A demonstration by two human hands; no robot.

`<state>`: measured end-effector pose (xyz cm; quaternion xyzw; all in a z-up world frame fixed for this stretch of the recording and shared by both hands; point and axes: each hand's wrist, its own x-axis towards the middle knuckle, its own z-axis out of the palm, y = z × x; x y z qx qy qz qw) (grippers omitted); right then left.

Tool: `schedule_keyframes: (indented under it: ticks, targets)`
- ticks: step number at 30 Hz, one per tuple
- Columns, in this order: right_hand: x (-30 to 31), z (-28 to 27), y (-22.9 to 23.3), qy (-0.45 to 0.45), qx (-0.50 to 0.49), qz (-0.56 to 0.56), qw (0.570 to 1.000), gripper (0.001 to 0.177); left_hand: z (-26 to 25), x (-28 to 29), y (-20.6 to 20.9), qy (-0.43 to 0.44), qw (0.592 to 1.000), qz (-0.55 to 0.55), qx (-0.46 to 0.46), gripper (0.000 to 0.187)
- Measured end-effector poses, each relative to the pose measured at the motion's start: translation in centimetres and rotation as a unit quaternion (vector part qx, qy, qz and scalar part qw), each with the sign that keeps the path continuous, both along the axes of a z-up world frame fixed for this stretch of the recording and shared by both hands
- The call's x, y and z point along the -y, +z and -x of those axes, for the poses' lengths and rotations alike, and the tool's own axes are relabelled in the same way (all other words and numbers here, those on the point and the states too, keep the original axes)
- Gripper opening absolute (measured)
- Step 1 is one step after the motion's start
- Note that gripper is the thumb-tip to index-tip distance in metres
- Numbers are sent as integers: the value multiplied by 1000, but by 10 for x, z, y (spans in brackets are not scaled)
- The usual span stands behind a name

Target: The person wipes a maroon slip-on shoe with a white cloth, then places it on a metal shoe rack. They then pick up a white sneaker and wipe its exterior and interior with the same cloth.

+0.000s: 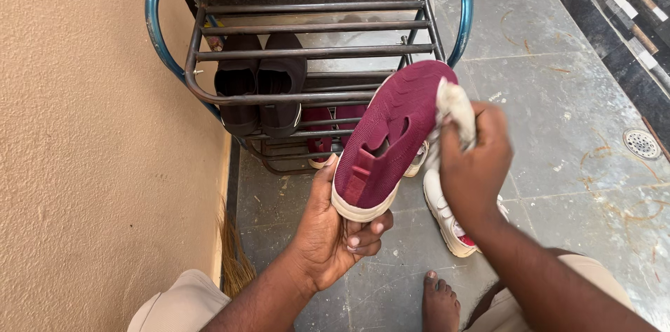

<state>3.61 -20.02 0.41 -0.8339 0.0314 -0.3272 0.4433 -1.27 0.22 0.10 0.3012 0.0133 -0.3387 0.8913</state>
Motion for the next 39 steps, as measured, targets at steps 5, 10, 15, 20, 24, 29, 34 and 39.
schedule_keyframes:
  ticks: [5,10,15,20,24,29,34,39]
  targets:
    - [-35,61,2,217,19,18,976,34,-5,0,6,23,998,-42,-27,74]
    - [-40,63,7,319,148,204,914,46,-7,-3,6,68,982,-124,-122,69]
    - [-16,27,8,113,118,216,963,38,-11,-6,-6,16,999,-46,1,75]
    - [33,-29,2,8,73,186,980,13,-12,-4,-12,-13,998,-55,-2,76]
    - [54,-50,-5,-7,76,144,987,7,-9,-4,-7,-13,998,-59,12,75]
    - [40,-25,3,24,49,124,991,10,-11,-8,0,26,990,-124,65,74]
    - [21,3,7,113,109,165,974,13,-15,-17,-11,55,963,-217,148,71]
    - [40,-15,19,-2,151,161,975,4,-12,-17,-13,50,885,-367,282,62]
